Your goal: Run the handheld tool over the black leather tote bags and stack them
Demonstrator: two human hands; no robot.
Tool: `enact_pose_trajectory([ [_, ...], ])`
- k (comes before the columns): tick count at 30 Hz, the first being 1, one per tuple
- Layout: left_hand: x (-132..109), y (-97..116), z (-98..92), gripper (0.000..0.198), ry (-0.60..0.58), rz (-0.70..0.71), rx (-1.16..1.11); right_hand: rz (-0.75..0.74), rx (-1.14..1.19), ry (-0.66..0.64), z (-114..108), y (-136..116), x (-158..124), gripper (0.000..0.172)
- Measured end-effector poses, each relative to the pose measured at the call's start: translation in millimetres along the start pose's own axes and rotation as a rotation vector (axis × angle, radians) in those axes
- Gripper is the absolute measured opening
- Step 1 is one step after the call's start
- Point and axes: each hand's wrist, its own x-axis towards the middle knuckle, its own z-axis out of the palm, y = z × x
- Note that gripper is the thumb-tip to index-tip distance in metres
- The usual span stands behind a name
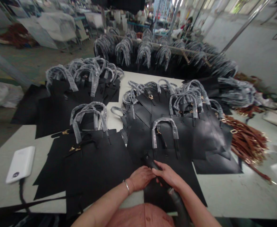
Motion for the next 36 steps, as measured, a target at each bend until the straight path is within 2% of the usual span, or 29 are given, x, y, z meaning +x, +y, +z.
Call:
enact_pose_trajectory([
  [7, 1, 4, -5.2, 0.023, 0.008, -0.012, 0.027, -0.051, 0.058, 0.005, 1, -8, 11, 0.065],
  [13, 0, 3, -4.3, 0.022, -0.02, -0.017, -0.005, -0.06, 0.076, 0.023, 0, 2, 2, 0.055],
  [20, -3, 0, 1.8, 0.031, 0.001, -0.029, 0.008, -0.125, 0.043, 0.152, -1, -3, 18, 0.064],
  [26, -1, 3, -4.1, 0.033, -0.006, -0.029, -0.046, -0.133, -0.048, 0.176, -8, 4, 8, 0.055],
  [30, 0, 4, -4.5, 0.033, -0.006, -0.035, -0.046, -0.248, -0.086, 0.261, 0, -7, 15, 0.054],
  [33, -1, 4, -4.6, 0.034, -0.006, -0.041, -0.032, -0.305, -0.081, 0.298, 2, -4, 4, 0.059],
  [36, -4, 2, -2.8, 0.039, -0.015, -0.005, -0.026, -0.275, -0.055, 0.288, -6, 18, -24, 0.064],
])
